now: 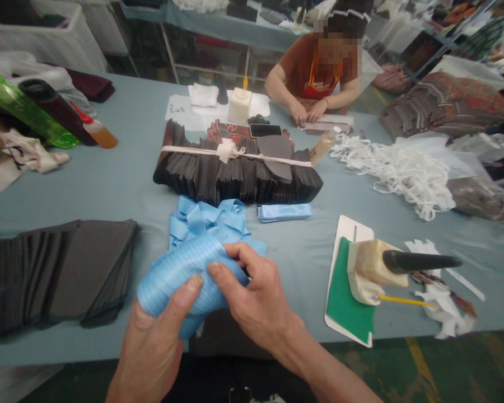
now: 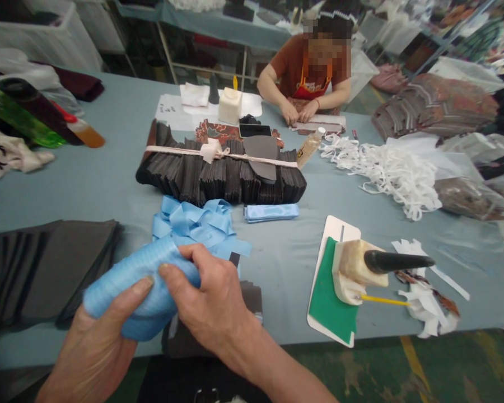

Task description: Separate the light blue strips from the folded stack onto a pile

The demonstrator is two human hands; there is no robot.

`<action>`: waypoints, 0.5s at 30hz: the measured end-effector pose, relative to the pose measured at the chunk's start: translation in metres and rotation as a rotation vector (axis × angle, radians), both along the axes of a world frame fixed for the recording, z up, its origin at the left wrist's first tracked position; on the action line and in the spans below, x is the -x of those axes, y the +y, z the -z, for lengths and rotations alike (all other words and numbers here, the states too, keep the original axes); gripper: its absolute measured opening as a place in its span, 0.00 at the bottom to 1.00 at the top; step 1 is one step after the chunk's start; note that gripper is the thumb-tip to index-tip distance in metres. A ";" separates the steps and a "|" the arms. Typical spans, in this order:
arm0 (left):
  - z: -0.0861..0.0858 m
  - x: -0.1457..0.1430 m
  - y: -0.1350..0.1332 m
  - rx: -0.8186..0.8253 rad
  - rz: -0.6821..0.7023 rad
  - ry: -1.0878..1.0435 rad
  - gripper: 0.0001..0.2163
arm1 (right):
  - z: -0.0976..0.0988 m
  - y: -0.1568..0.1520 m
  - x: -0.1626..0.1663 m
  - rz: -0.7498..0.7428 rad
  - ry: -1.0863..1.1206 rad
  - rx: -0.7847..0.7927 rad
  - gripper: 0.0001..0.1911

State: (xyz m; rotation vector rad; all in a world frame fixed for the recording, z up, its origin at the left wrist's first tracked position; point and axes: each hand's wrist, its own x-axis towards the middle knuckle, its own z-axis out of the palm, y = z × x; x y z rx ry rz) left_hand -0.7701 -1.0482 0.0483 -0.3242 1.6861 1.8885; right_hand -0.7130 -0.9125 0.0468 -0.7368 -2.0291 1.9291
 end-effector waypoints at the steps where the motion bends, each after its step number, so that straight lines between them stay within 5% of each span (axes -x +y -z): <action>1: -0.003 -0.001 0.002 -0.017 -0.010 -0.028 0.17 | 0.003 -0.001 0.000 -0.007 -0.017 0.135 0.17; 5: -0.009 -0.005 0.006 0.002 -0.014 -0.070 0.18 | 0.013 -0.006 0.002 -0.049 -0.063 0.776 0.34; 8: -0.007 -0.005 0.005 0.048 0.015 -0.060 0.19 | 0.019 -0.010 0.003 -0.046 -0.084 1.036 0.36; 12: -0.003 -0.005 0.002 0.055 0.007 -0.068 0.21 | 0.022 -0.011 0.004 -0.067 -0.086 1.128 0.33; 15: 0.001 -0.005 -0.002 0.050 0.014 -0.065 0.21 | 0.017 -0.010 0.001 -0.081 -0.072 0.921 0.30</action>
